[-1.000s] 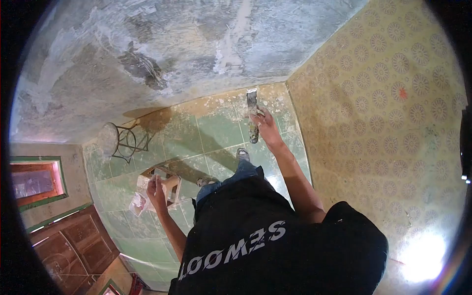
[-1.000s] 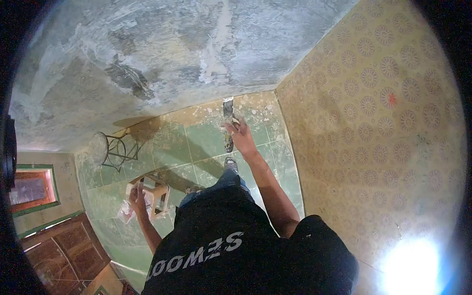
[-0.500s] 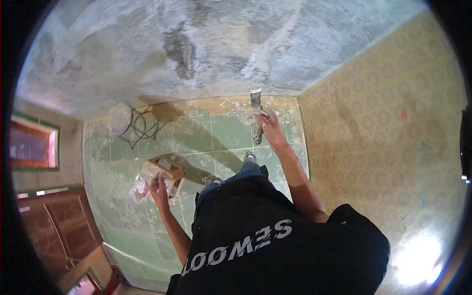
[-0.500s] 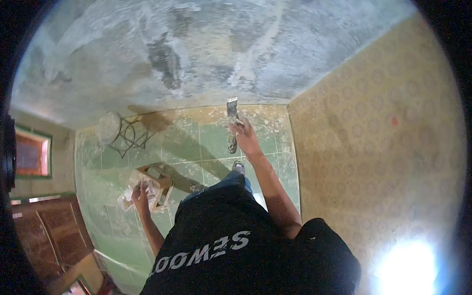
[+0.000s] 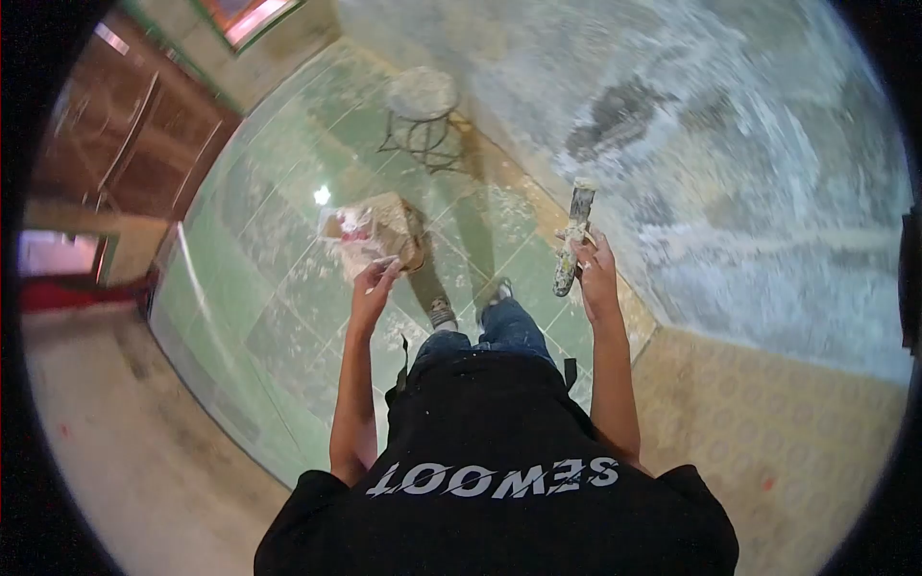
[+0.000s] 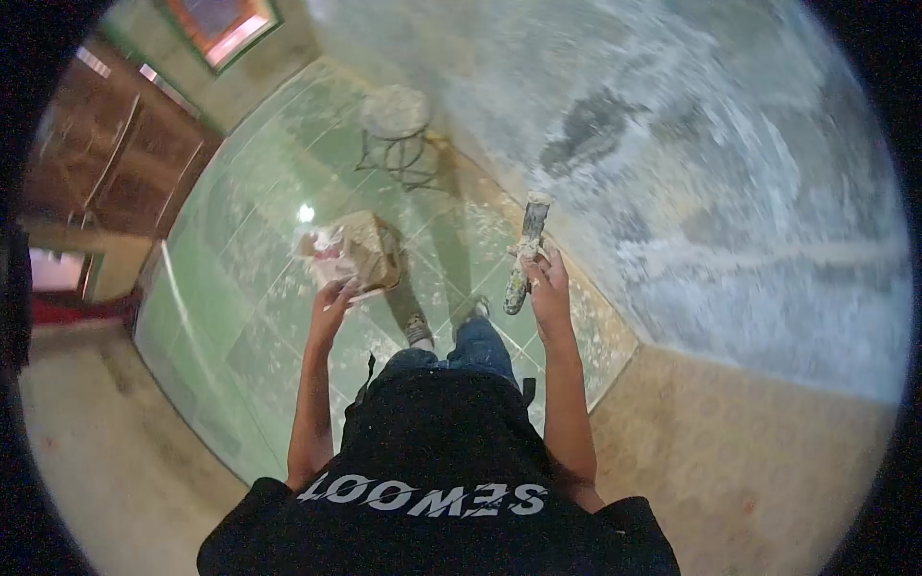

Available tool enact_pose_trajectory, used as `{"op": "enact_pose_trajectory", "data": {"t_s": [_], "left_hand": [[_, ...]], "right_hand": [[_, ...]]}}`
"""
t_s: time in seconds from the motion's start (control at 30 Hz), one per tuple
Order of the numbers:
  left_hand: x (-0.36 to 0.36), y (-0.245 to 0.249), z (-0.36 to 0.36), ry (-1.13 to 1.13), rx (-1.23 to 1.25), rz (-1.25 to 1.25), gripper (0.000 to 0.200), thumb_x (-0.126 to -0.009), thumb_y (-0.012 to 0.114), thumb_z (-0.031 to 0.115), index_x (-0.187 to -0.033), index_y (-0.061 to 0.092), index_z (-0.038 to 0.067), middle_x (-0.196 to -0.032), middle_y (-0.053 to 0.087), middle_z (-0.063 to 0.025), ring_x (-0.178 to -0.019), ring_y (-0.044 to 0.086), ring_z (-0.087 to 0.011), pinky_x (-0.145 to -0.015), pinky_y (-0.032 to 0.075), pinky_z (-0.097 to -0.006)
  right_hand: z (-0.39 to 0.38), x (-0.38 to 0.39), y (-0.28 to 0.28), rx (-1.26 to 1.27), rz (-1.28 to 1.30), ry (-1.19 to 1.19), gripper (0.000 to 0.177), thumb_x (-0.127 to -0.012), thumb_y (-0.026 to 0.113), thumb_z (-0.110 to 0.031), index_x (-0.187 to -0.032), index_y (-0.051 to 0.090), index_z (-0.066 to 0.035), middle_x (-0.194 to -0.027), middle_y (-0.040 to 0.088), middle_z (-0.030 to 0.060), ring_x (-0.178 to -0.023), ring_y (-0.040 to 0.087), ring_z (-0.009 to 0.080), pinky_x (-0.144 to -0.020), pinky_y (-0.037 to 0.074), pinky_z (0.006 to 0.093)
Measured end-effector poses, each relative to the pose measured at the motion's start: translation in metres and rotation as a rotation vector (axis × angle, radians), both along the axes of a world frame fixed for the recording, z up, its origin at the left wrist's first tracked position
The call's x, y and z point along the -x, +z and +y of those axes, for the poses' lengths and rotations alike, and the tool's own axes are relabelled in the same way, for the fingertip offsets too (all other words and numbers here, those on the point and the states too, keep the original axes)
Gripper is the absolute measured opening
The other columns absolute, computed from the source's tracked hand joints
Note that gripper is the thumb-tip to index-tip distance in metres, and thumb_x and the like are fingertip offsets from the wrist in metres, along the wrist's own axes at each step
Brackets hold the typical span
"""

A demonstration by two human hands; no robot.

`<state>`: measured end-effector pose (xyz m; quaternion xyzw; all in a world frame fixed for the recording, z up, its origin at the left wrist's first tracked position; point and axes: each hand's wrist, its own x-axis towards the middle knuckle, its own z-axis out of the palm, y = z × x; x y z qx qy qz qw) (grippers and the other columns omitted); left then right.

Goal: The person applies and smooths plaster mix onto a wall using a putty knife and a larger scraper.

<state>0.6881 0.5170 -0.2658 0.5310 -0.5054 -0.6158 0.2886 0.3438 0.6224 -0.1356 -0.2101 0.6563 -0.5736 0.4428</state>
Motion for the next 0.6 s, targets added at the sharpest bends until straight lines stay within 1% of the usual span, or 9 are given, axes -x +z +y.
{"op": "enact_pose_trajectory", "data": {"t_s": [0.03, 0.13, 0.2, 0.3, 0.37, 0.5, 0.53, 0.57, 0.6], "left_hand": [[-0.004, -0.001, 0.003, 0.038, -0.049, 0.060, 0.038, -0.093, 0.063, 0.029, -0.115, 0.065, -0.002, -0.099, 0.069, -0.0085, -0.091, 0.062, -0.0140, -0.080, 0.047, -0.0292], [0.003, 0.003, -0.009, 0.040, -0.085, 0.015, 0.040, -0.093, 0.063, 0.031, -0.114, 0.065, -0.002, -0.100, 0.069, -0.0084, -0.093, 0.062, -0.0144, -0.082, 0.046, -0.0292], [0.000, 0.007, -0.013, 0.010, -0.099, -0.004, 0.043, -0.092, 0.064, 0.035, -0.114, 0.065, -0.002, -0.100, 0.068, -0.0085, -0.092, 0.062, -0.0148, -0.085, 0.046, -0.0290], [0.000, 0.014, -0.018, 0.086, -0.160, 0.016, 0.045, -0.091, 0.064, 0.036, -0.115, 0.064, -0.002, -0.099, 0.068, -0.0090, -0.092, 0.061, -0.0144, -0.085, 0.046, -0.0290], [-0.005, 0.011, -0.025, 0.074, -0.221, -0.023, 0.047, -0.092, 0.063, 0.039, -0.117, 0.063, -0.001, -0.102, 0.068, -0.0091, -0.093, 0.061, -0.0149, -0.082, 0.046, -0.0281], [-0.006, 0.029, -0.050, 0.196, -0.345, 0.037, 0.049, -0.093, 0.060, 0.039, -0.120, 0.061, -0.002, -0.108, 0.067, -0.0106, -0.100, 0.064, -0.0185, -0.083, 0.049, -0.0313], [-0.006, 0.029, -0.059, 0.233, -0.345, 0.047, 0.048, -0.093, 0.060, 0.039, -0.118, 0.061, -0.002, -0.106, 0.067, -0.0102, -0.099, 0.064, -0.0183, -0.082, 0.049, -0.0308], [-0.007, 0.026, -0.066, 0.270, -0.344, 0.059, 0.048, -0.093, 0.060, 0.040, -0.117, 0.061, -0.002, -0.105, 0.067, -0.0099, -0.098, 0.064, -0.0181, -0.081, 0.050, -0.0304], [-0.008, 0.019, -0.070, 0.314, -0.386, 0.041, 0.038, -0.095, 0.059, 0.040, -0.100, 0.064, 0.002, -0.094, 0.067, -0.0049, -0.088, 0.062, -0.0115, -0.073, 0.046, -0.0249]], "right_hand": [[-0.013, -0.010, -0.006, -0.013, -0.011, 0.048, 0.041, -0.094, 0.054, -0.010, -0.132, 0.043, 0.000, -0.112, 0.064, 0.0109, -0.103, 0.057, 0.0161, -0.090, 0.043, 0.0288], [-0.069, -0.014, -0.027, -0.087, -0.032, 0.194, 0.042, -0.093, 0.055, -0.008, -0.131, 0.042, 0.002, -0.115, 0.063, 0.0122, -0.105, 0.058, 0.0170, -0.091, 0.043, 0.0288], [-0.099, -0.038, -0.047, -0.107, -0.093, 0.330, 0.042, -0.092, 0.057, -0.006, -0.131, 0.042, 0.002, -0.118, 0.062, 0.0127, -0.106, 0.058, 0.0175, -0.093, 0.043, 0.0292], [-0.147, -0.077, -0.065, -0.111, -0.160, 0.513, 0.043, -0.091, 0.059, -0.006, -0.130, 0.042, 0.002, -0.119, 0.062, 0.0134, -0.108, 0.058, 0.0176, -0.094, 0.043, 0.0292], [-0.181, -0.104, -0.076, -0.133, -0.209, 0.605, 0.043, -0.091, 0.059, -0.006, -0.130, 0.042, 0.002, -0.120, 0.062, 0.0137, -0.108, 0.058, 0.0175, -0.094, 0.043, 0.0295], [-0.233, -0.160, -0.133, -0.122, -0.364, 0.778, 0.045, -0.091, 0.059, -0.006, -0.131, 0.041, 0.003, -0.122, 0.061, 0.0137, -0.109, 0.058, 0.0179, -0.094, 0.044, 0.0307], [-0.236, -0.177, -0.180, -0.164, -0.347, 0.750, 0.047, -0.090, 0.060, -0.005, -0.132, 0.040, 0.002, -0.122, 0.061, 0.0128, -0.109, 0.058, 0.0180, -0.092, 0.045, 0.0306], [-0.247, -0.191, -0.179, -0.176, -0.365, 0.763, 0.047, -0.090, 0.060, -0.005, -0.132, 0.040, 0.002, -0.122, 0.061, 0.0128, -0.109, 0.058, 0.0180, -0.092, 0.045, 0.0306], [-0.255, -0.203, -0.167, -0.185, -0.473, 0.787, 0.050, -0.090, 0.061, -0.006, -0.134, 0.038, 0.003, -0.122, 0.061, 0.0126, -0.109, 0.058, 0.0179, -0.091, 0.046, 0.0302]]}}
